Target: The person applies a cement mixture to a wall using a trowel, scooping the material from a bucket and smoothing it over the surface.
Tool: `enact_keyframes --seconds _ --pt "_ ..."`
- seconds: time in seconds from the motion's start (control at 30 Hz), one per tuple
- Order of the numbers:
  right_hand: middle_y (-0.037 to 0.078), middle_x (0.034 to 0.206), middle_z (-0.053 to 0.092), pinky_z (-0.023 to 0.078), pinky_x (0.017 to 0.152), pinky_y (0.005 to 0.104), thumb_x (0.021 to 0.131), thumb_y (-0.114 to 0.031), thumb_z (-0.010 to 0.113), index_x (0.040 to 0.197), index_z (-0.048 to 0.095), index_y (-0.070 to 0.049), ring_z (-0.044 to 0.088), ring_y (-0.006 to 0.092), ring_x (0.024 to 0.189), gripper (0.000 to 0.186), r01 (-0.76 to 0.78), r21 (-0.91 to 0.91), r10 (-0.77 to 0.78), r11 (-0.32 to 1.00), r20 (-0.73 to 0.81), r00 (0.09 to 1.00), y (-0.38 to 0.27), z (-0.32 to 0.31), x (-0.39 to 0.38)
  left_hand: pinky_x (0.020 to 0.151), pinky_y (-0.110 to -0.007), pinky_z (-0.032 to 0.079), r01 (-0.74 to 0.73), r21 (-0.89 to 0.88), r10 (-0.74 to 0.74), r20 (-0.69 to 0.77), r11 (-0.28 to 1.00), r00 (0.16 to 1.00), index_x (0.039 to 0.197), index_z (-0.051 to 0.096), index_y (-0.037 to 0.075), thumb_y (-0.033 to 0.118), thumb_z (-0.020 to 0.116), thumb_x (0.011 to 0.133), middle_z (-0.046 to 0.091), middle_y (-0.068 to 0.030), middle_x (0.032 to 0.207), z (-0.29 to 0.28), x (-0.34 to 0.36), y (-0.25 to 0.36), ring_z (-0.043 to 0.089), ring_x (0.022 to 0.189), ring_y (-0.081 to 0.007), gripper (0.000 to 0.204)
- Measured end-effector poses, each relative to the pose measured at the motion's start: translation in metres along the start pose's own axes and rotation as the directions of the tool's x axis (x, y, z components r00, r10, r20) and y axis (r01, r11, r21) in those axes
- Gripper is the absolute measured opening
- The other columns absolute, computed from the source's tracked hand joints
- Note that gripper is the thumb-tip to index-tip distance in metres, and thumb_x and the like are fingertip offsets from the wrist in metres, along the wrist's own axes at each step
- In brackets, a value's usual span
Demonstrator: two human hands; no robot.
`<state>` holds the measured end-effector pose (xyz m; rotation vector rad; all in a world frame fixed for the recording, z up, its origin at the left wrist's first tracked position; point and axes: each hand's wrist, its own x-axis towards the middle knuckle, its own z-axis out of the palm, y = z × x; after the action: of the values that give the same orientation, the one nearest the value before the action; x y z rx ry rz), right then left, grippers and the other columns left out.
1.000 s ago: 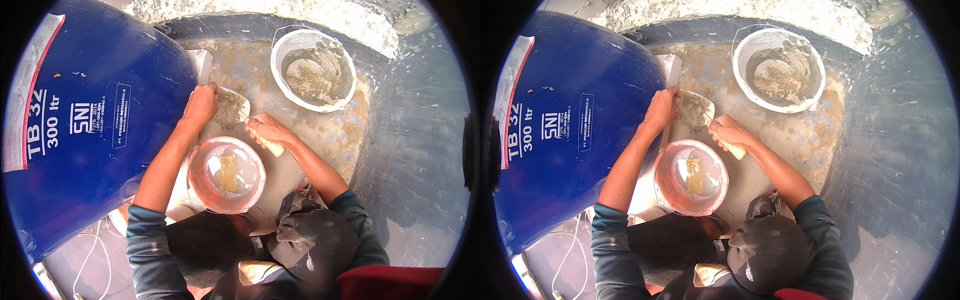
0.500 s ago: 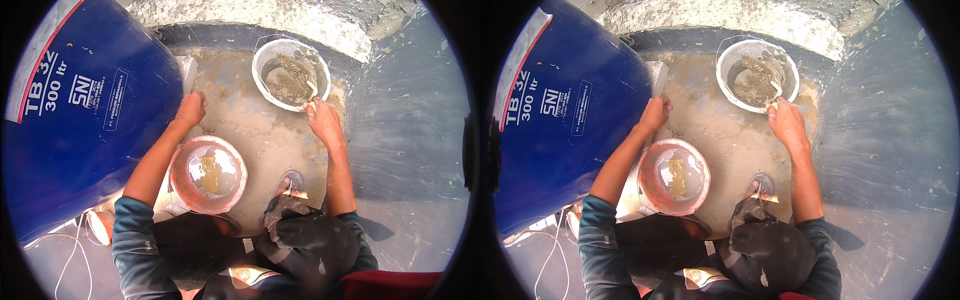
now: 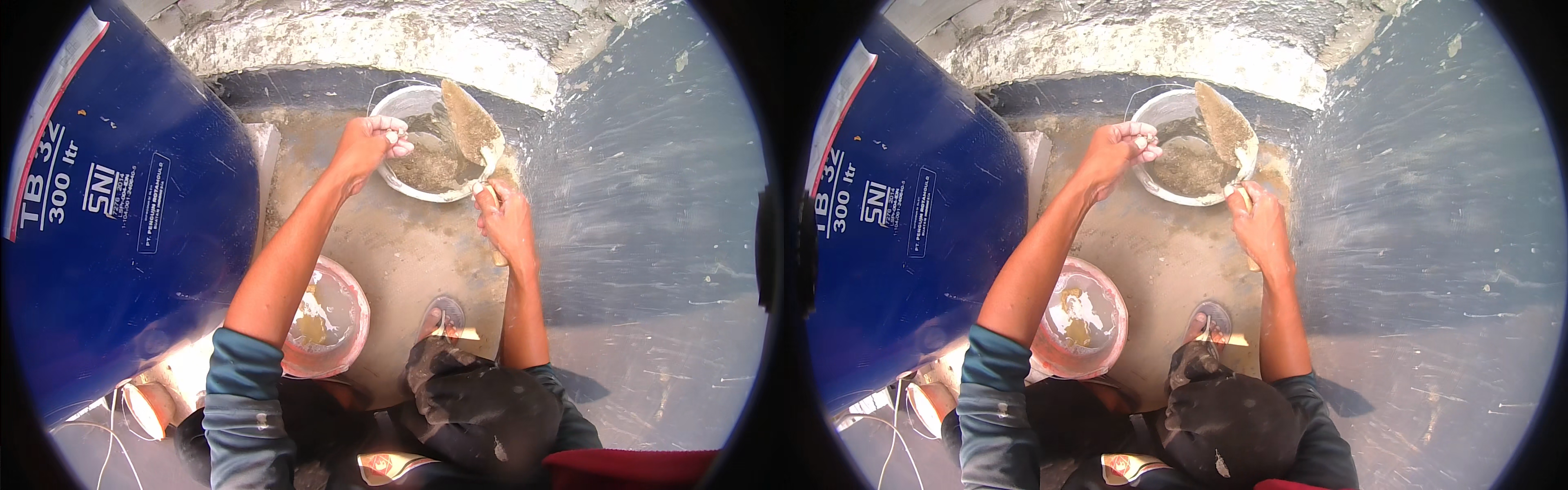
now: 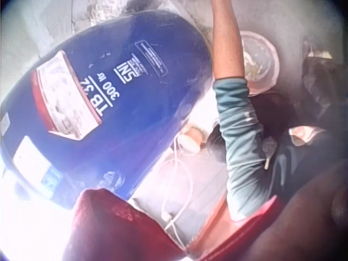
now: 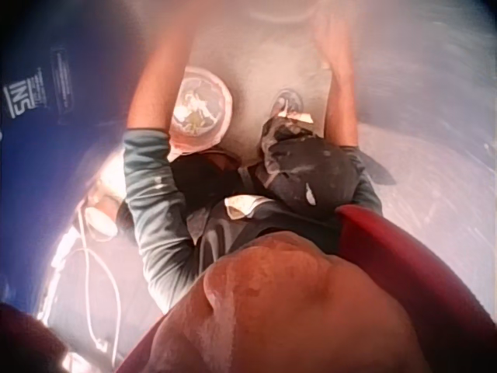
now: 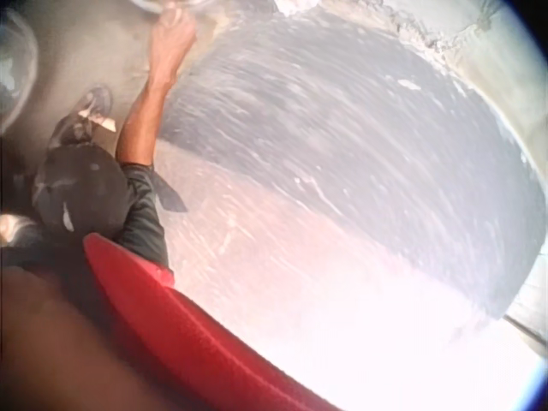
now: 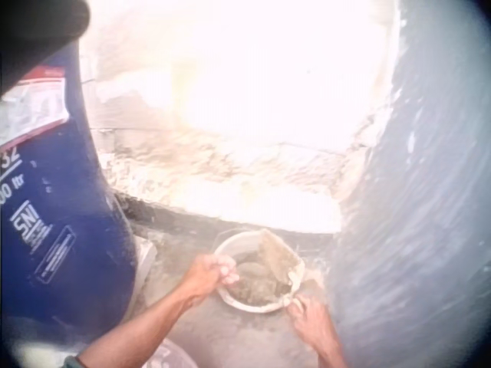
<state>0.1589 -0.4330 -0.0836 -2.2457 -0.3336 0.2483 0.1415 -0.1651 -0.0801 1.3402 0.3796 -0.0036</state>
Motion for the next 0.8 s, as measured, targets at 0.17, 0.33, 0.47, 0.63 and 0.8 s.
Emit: enact_keyframes --seconds 0.17,0.33,0.47,0.63,0.8 --pt "0.012 0.076 0.064 0.049 0.058 0.0364 0.1 -0.031 0.06 0.098 0.066 0.004 0.061 0.0172 0.057 0.035 -0.121 0.132 0.111 0.984 0.08 0.991 -0.001 -0.006 -0.003 0.095 -0.031 0.058 0.021 -0.069 -0.018 0.046 0.997 0.999 0.125 0.057 -0.011 -0.013 0.052 0.092 0.065 -0.0191 0.115 -0.001 0.005 -0.008 0.07 0.101 -0.0234 0.033" --pt "0.005 0.074 0.062 0.046 0.049 0.0288 0.101 -0.03 0.059 0.1 0.066 0.003 0.058 0.0103 0.055 0.034 -0.154 0.23 0.133 0.961 0.104 0.986 -0.002 -0.003 -0.003 0.093 -0.03 0.058 0.013 0.007 -0.013 -0.004 1.0 1.0 0.122 0.059 -0.011 -0.01 0.055 0.094 0.068 -0.0178 0.109 0.008 0.002 -0.002 0.072 0.099 -0.024 0.028" --pt "0.01 0.076 0.065 0.048 0.052 0.0312 0.101 -0.029 0.06 0.104 0.066 0.004 0.061 0.014 0.058 0.034 -0.174 0.224 0.151 0.959 0.116 0.982 -0.008 -0.001 -0.003 0.085 -0.029 0.06 -0.028 0.042 0.029 -0.037 0.999 0.999 0.112 0.062 -0.009 -0.002 0.056 0.099 0.07 -0.0151 0.1 0.017 0.019 -0.013 0.073 0.09 -0.0219 0.016" --pt "0.028 0.09 0.068 0.051 0.072 0.0444 0.099 -0.028 0.06 0.109 0.065 0.007 0.068 0.0387 0.08 0.037 -0.03 0.02 0.03 0.999 -0.002 1.0 0.007 0.006 0.001 0.075 -0.029 0.062 -0.043 0.079 0.048 -0.07 0.996 0.996 0.103 0.064 -0.007 0.003 0.056 0.101 0.071 -0.0142 0.095 0.022 0.03 -0.017 0.073 0.084 -0.0202 0.013" --pt "0.032 0.103 0.067 0.05 0.084 0.0491 0.099 -0.029 0.059 0.112 0.065 0.007 0.066 0.0475 0.101 0.039 0.015 -0.144 -0.029 0.989 -0.096 0.995 -0.014 0.005 -0.006 0.073 -0.03 0.063 -0.064 0.107 0.078 -0.128 0.992 0.989 0.105 0.065 -0.006 0.003 0.062 0.099 0.073 -0.014 0.092 0.023 0.031 -0.008 0.074 0.083 -0.0202 0.011"
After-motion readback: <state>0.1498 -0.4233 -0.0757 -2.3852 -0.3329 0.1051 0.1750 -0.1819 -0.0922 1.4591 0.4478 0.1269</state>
